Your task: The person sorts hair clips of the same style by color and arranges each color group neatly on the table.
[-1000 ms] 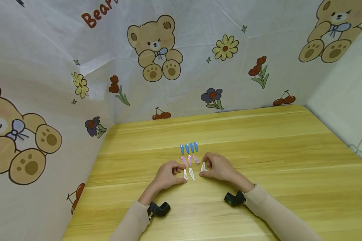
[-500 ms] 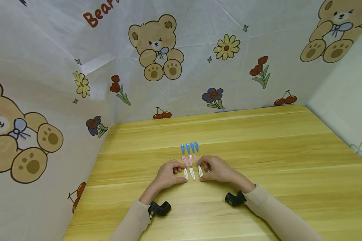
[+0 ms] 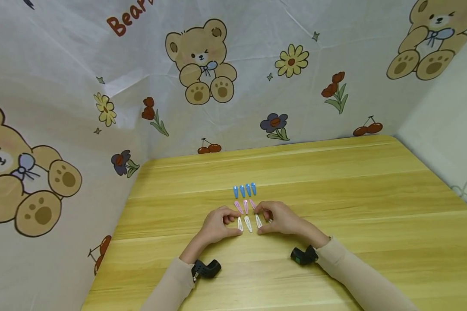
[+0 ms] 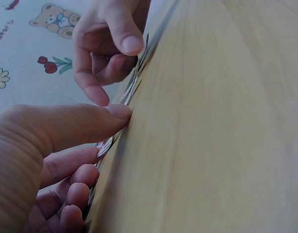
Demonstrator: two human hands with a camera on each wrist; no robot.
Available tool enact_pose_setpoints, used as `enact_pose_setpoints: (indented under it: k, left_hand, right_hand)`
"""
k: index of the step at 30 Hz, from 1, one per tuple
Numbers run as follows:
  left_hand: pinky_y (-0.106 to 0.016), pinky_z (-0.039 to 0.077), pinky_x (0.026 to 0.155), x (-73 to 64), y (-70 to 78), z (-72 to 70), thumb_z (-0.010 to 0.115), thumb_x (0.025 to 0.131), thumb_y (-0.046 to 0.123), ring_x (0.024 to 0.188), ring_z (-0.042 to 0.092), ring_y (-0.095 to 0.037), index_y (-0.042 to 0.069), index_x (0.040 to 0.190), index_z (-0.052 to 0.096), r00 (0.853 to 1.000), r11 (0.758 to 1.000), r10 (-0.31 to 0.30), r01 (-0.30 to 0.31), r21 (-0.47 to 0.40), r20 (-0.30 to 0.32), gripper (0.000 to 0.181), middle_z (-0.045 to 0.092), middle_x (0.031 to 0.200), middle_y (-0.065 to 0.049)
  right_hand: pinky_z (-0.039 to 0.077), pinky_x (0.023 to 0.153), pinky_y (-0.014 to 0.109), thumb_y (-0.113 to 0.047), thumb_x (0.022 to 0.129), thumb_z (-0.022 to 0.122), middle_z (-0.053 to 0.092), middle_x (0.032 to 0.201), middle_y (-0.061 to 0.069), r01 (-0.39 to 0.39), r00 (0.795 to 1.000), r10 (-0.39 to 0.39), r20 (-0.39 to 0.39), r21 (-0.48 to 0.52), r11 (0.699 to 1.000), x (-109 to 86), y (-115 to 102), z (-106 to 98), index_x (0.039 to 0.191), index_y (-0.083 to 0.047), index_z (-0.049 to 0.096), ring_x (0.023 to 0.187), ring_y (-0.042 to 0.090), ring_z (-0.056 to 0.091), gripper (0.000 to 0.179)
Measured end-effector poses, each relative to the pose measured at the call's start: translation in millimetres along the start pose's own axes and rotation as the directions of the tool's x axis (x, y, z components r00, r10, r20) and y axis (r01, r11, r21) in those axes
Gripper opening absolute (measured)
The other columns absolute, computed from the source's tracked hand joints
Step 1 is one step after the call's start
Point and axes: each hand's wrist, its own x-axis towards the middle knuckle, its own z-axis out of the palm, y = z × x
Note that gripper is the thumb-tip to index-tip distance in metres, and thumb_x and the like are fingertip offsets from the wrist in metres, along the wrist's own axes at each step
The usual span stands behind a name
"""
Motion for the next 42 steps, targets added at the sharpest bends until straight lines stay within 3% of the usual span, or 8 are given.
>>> enact_pose_setpoints:
  k: [4,7,12,18,24,33,42]
  left_hand:
    - [-0.022,0.038,0.065,1.0,2.1,1.0,0.089,0.068,0.024,0.072,0.046,-0.009,0.015,0.103,0.075,1.0,1.0,-0.003,0.003,-0.005,0.006,0.039,0.057,0.083,0.005]
    - [-0.022,0.038,0.066,1.4,4.0,1.4,0.089,0.068,0.024,0.072,0.046,-0.009,0.015,0.104,0.075,1.0,1.0,-0.007,0.007,-0.003,0.008,0.039,0.058,0.083,0.005]
    - [-0.021,0.038,0.066,1.3,4.1,0.8,0.089,0.068,0.022,0.072,0.046,-0.01,0.014,0.104,0.075,1.0,1.0,-0.011,0.011,-0.001,0.008,0.039,0.058,0.084,0.004]
    - [-0.021,0.037,0.066,0.2,1.8,-0.2,0.089,0.068,0.022,0.072,0.046,-0.01,0.015,0.104,0.075,1.0,1.0,-0.012,0.012,0.0,0.004,0.039,0.057,0.083,0.006]
    - [-0.022,0.036,0.065,-0.3,-1.9,0.5,0.089,0.068,0.023,0.07,0.044,-0.009,0.017,0.105,0.075,1.0,1.0,-0.002,0.002,0.014,-0.002,0.039,0.055,0.081,0.007]
    - [-0.021,0.036,0.066,-0.2,-0.1,0.2,0.089,0.068,0.022,0.071,0.044,-0.008,0.016,0.105,0.075,1.0,1.0,-0.012,0.012,0.015,0.003,0.04,0.055,0.081,0.007]
    - [-0.021,0.037,0.066,-0.5,0.4,0.3,0.089,0.068,0.022,0.071,0.045,-0.009,0.016,0.106,0.075,1.0,1.0,-0.014,0.013,0.012,0.004,0.04,0.056,0.081,0.006]
  right_hand:
    - [0.039,0.057,0.021,-0.02,0.075,0.085,0.055,0.075,0.002,-0.013,0.999,0.014,-0.03,0.047,0.999,-4.3,2,-13,0.109,-0.003,0.065,0.062,0.005,0.044,0.043]
    - [0.041,0.056,0.021,-0.018,0.076,0.084,0.058,0.076,0.004,-0.025,0.999,0.027,-0.04,0.029,0.999,-11.4,4,-24,0.11,0.001,0.064,0.062,0.006,0.045,0.043]
    - [0.042,0.058,0.02,-0.02,0.077,0.083,0.06,0.076,0.001,-0.047,0.997,0.047,0.056,0.004,0.999,-23.7,12,-33,0.113,0.003,0.062,0.063,0.005,0.047,0.047]
    - [0.042,0.057,0.02,-0.018,0.076,0.084,0.062,0.076,-0.001,-0.025,0.994,0.022,0.104,0.027,0.999,-26.0,14,-30,0.115,0.001,0.062,0.063,0.003,0.048,0.049]
    - [0.041,0.056,0.019,-0.014,0.076,0.083,0.062,0.075,0.0,-0.028,0.996,0.024,0.084,0.049,0.998,-22.8,10,-23,0.113,0.002,0.062,0.061,0.003,0.048,0.046]
    - [0.042,0.058,0.019,-0.013,0.075,0.084,0.06,0.073,0.0,-0.057,0.998,0.057,0.027,0.002,0.998,-22.4,7,-17,0.11,0.003,0.061,0.061,0.003,0.048,0.044]
    - [0.042,0.057,0.019,-0.012,0.076,0.083,0.06,0.074,-0.001,-0.061,0.998,0.061,0.022,-0.02,0.998,-22.0,8,-16,0.107,0.003,0.062,0.061,0.002,0.047,0.041]
